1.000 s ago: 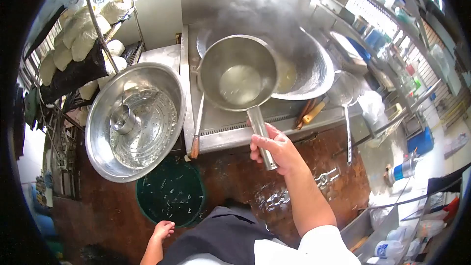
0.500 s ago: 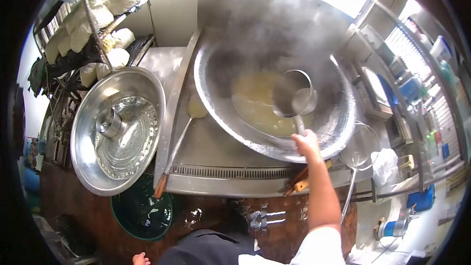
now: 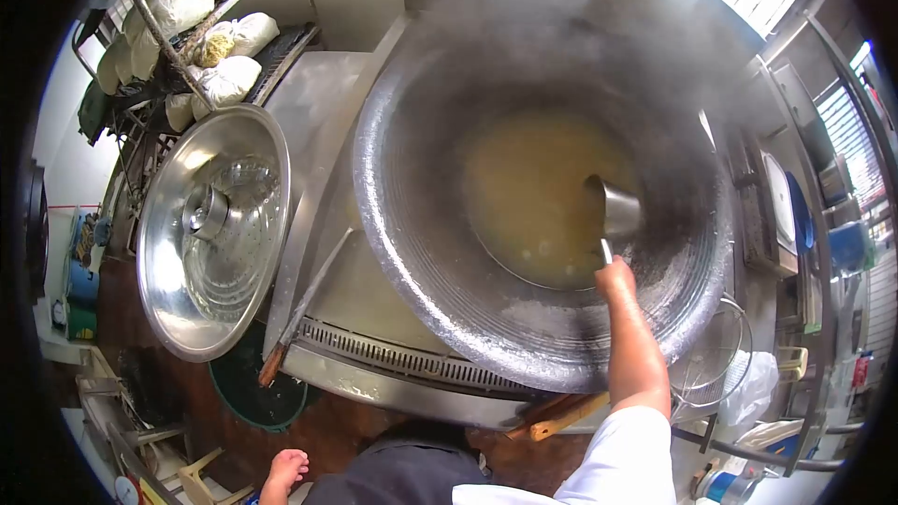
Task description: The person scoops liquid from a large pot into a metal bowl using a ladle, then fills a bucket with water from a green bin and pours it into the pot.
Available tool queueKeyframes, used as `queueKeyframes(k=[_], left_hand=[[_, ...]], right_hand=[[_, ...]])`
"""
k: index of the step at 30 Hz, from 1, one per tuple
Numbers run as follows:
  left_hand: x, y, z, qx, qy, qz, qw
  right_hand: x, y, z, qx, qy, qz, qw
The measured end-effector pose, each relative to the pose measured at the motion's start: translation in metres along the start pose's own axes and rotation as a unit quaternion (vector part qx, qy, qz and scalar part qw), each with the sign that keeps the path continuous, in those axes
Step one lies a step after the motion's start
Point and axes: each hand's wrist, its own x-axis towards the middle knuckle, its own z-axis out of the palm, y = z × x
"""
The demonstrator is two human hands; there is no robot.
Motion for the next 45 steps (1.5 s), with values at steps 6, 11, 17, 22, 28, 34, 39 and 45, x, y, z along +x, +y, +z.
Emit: queueKeyframes(k=[6,11,17,22,28,34,39,45], left_hand=[[-0.011,-0.014,0.012,-0.070,0.020,0.014,0.997],[0.009,-0.077,0.016,-0.054,-0.041,-0.033,0.997],[0.022,-0.127,-0.003,-0.060,-0.037,-0.068,0.995],[0.043,-0.145,-0.014,-0.143,-0.023,-0.077,0.986],[0.047,-0.146,-0.013,-0.179,-0.020,-0.033,0.983],[0.045,-0.189,-0.011,-0.179,-0.043,-0.061,0.981],[0.038,-0.223,-0.021,-0.190,-0.027,-0.101,0.976],[0.052,-0.207,-0.031,-0.211,0.004,-0.065,0.975]], right_hand=[[-0.047,-0.088,-0.011,0.189,-0.176,0.002,0.966],[-0.102,-0.108,-0.027,0.277,-0.325,-0.028,0.904],[-0.207,-0.111,-0.062,0.443,-0.393,-0.048,0.804],[-0.281,-0.119,-0.084,0.465,-0.357,-0.100,0.804],[-0.322,-0.127,-0.084,0.438,-0.276,-0.141,0.844],[-0.348,-0.133,-0.080,0.410,-0.215,-0.146,0.874],[-0.357,-0.136,-0.075,0.384,-0.181,-0.160,0.891],[-0.359,-0.136,-0.074,0.330,-0.152,-0.172,0.916]])
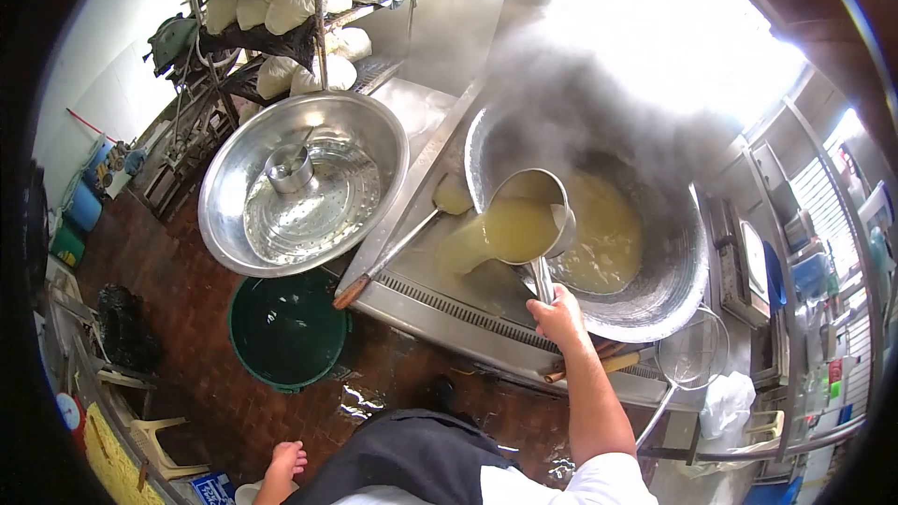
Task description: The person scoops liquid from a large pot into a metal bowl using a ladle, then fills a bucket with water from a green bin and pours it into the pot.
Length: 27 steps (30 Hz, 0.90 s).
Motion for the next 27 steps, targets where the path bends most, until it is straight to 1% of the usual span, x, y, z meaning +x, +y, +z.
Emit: queueKeyframes(k=[1,3,5,7,9,11,13,15,16,19,20,21,22,23,25,26,27], left_hand=[[0.000,0.010,0.001,-0.016,0.011,0.028,0.999],[-0.004,0.041,0.006,-0.040,0.062,0.106,0.992],[0.016,0.071,0.010,-0.010,0.133,0.263,0.956],[0.015,0.115,0.021,0.022,0.200,0.435,0.878],[-0.051,0.184,0.048,-0.012,0.184,0.486,0.854],[-0.065,0.226,0.065,0.031,0.167,0.510,0.843],[-0.099,0.262,0.088,0.091,0.187,0.566,0.797],[-0.118,0.287,0.107,0.153,0.204,0.616,0.746],[-0.119,0.297,0.115,0.164,0.202,0.629,0.732],[-0.120,0.315,0.132,0.170,0.207,0.630,0.729],[-0.121,0.318,0.136,0.173,0.207,0.629,0.729],[-0.117,0.319,0.139,0.174,0.215,0.642,0.715],[-0.114,0.317,0.141,0.162,0.216,0.641,0.719],[-0.111,0.315,0.141,0.152,0.216,0.641,0.721],[-0.095,0.307,0.139,0.122,0.206,0.623,0.744],[-0.081,0.299,0.135,0.090,0.190,0.593,0.777],[-0.065,0.284,0.130,0.056,0.175,0.555,0.811]], right_hand=[[0.000,0.001,0.000,-0.017,0.005,-0.005,1.000],[0.000,0.003,0.000,-0.044,0.015,-0.019,0.999],[-0.003,0.002,-0.001,-0.071,0.024,-0.030,0.997],[-0.014,-0.009,0.000,-0.120,0.052,-0.052,0.990],[-0.015,-0.012,-0.001,-0.167,0.058,-0.035,0.984],[-0.009,-0.004,-0.002,-0.181,0.066,-0.062,0.979],[-0.016,-0.017,-0.004,-0.186,0.054,-0.062,0.979],[-0.017,-0.021,-0.006,-0.298,0.078,-0.094,0.947],[-0.017,-0.021,-0.008,-0.299,0.081,-0.092,0.946],[-0.016,-0.019,-0.008,-0.360,0.103,-0.122,0.919],[-0.018,-0.020,-0.009,-0.361,0.098,-0.128,0.918],[-0.022,-0.023,-0.010,-0.362,0.094,-0.130,0.918],[-0.018,-0.016,-0.011,-0.379,0.100,-0.157,0.907],[-0.013,-0.009,-0.013,-0.369,0.101,-0.175,0.907],[-0.010,-0.006,-0.017,-0.343,0.113,-0.192,0.913],[-0.006,-0.003,-0.020,-0.349,0.133,-0.199,0.906],[0.002,0.001,-0.025,-0.334,0.142,-0.199,0.910]])
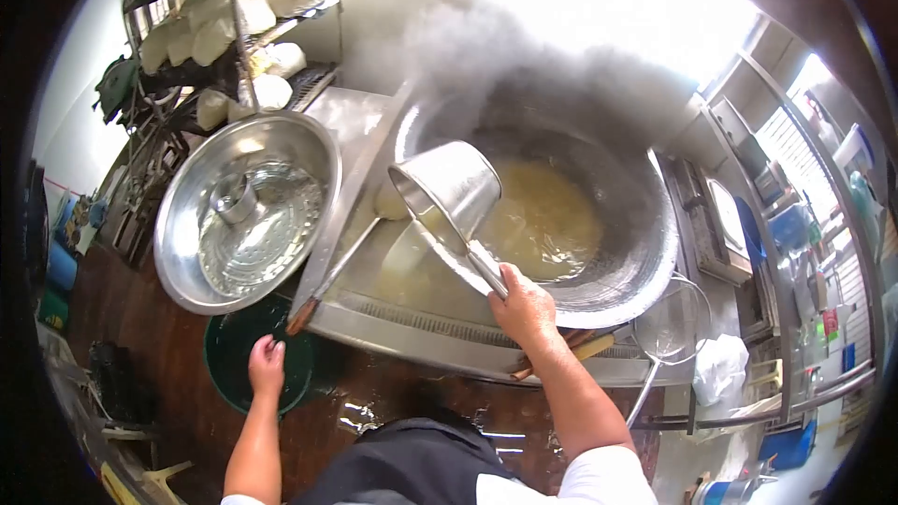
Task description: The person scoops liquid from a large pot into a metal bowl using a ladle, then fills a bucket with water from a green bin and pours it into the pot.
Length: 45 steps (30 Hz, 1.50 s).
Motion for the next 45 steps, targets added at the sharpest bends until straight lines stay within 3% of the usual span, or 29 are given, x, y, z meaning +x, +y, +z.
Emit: queueKeyframes(k=[3,4,5,7,8,10,12,14,17,20,22,23,24,26,28,30,31,33,34,37,39,43,45], left_hand=[[-0.029,-0.089,-0.022,0.082,-0.158,-0.125,0.976],[-0.049,-0.096,-0.036,0.074,-0.251,-0.180,0.948],[-0.074,-0.083,-0.049,0.063,-0.284,-0.241,0.926],[-0.126,-0.120,-0.068,0.183,-0.278,-0.260,0.906],[-0.154,-0.112,-0.073,0.189,-0.238,-0.372,0.877],[-0.195,-0.105,-0.076,0.206,-0.261,-0.496,0.802],[-0.214,-0.094,-0.070,0.192,-0.262,-0.508,0.798],[-0.226,-0.087,-0.064,0.161,-0.277,-0.506,0.800],[-0.232,-0.080,-0.059,0.147,-0.303,-0.490,0.804],[-0.205,-0.024,-0.031,0.094,-0.255,-0.494,0.826],[-0.193,0.008,-0.011,0.106,-0.233,-0.487,0.835],[-0.194,-0.001,-0.008,0.089,-0.244,-0.472,0.843],[-0.196,0.000,-0.004,0.087,-0.242,-0.473,0.843],[-0.196,0.006,0.006,0.070,-0.230,-0.457,0.856],[-0.207,-0.007,0.009,0.042,-0.228,-0.444,0.866],[-0.219,-0.011,0.008,0.040,-0.239,-0.457,0.856],[-0.226,-0.018,0.006,0.035,-0.240,-0.452,0.858],[-0.236,-0.033,-0.005,0.088,-0.278,-0.501,0.815],[-0.240,-0.042,-0.011,0.109,-0.289,-0.510,0.802],[-0.248,-0.069,-0.032,0.098,-0.302,-0.508,0.801],[-0.254,-0.087,-0.039,0.061,-0.211,-0.535,0.816],[-0.248,-0.098,-0.049,0.009,-0.202,-0.550,0.810],[-0.246,-0.094,-0.047,0.025,-0.217,-0.532,0.818]], right_hand=[[0.030,0.042,0.004,0.071,0.005,0.045,0.996],[0.045,0.063,0.012,0.089,-0.001,0.076,0.993],[0.063,0.096,0.032,0.097,0.034,0.080,0.991],[0.097,0.155,0.059,0.095,0.031,0.152,0.983],[0.115,0.188,0.072,0.085,0.028,0.207,0.974],[0.140,0.250,0.079,0.023,0.034,0.255,0.966],[0.162,0.305,0.071,-0.052,0.017,0.310,0.949],[0.178,0.358,0.071,-0.139,0.061,0.339,0.928],[0.191,0.398,0.061,-0.193,0.054,0.351,0.915],[0.204,0.391,0.064,-0.167,-0.050,0.395,0.902],[0.209,0.385,0.093,-0.137,-0.090,0.360,0.918],[0.212,0.380,0.114,-0.088,-0.089,0.346,0.930],[0.218,0.365,0.125,-0.017,-0.150,0.350,0.924],[0.219,0.340,0.145,0.003,-0.181,0.357,0.917],[0.212,0.319,0.140,0.025,-0.160,0.348,0.924],[0.211,0.296,0.129,0.108,-0.247,0.318,0.909],[0.206,0.277,0.124,0.121,-0.235,0.316,0.911],[0.208,0.251,0.124,0.116,-0.304,0.264,0.908],[0.201,0.236,0.124,0.159,-0.280,0.266,0.909],[0.185,0.199,0.111,0.240,-0.326,0.241,0.882],[0.172,0.189,0.112,0.318,-0.353,0.245,0.845],[0.126,0.143,0.067,0.449,-0.362,0.256,0.776],[0.105,0.127,0.052,0.472,-0.352,0.244,0.771]])
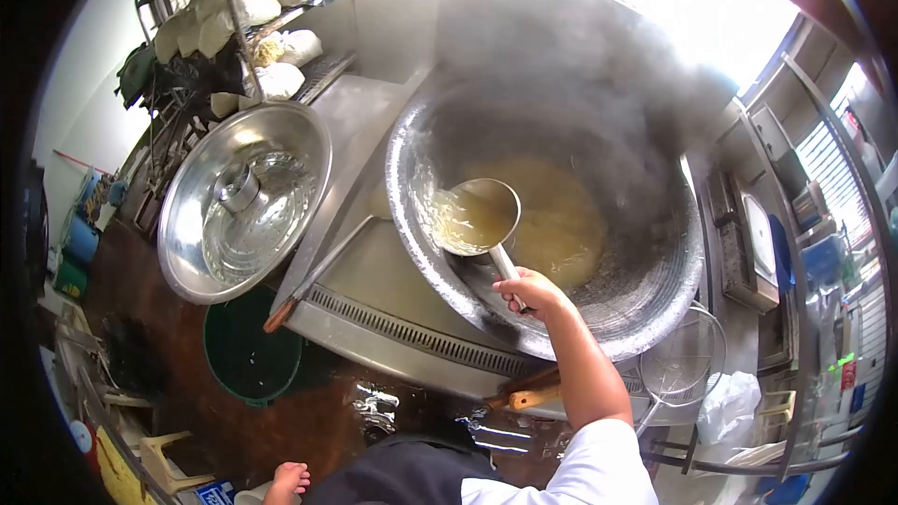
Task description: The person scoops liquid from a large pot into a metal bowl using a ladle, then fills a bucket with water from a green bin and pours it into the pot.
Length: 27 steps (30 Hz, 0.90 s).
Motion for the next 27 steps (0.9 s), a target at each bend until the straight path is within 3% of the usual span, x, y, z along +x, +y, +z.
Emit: queueKeyframes(k=[6,13,27], left_hand=[[0.023,-0.017,-0.008,-0.020,-0.038,0.022,0.999],[0.040,-0.053,-0.024,-0.034,-0.030,-0.003,0.999],[0.060,-0.075,-0.025,-0.096,-0.054,-0.016,0.994]], right_hand=[[-0.069,-0.018,0.049,-0.026,0.031,-0.062,0.997],[-0.087,-0.010,0.075,-0.073,0.077,-0.111,0.988],[-0.126,-0.017,0.120,-0.224,0.155,-0.116,0.955]])
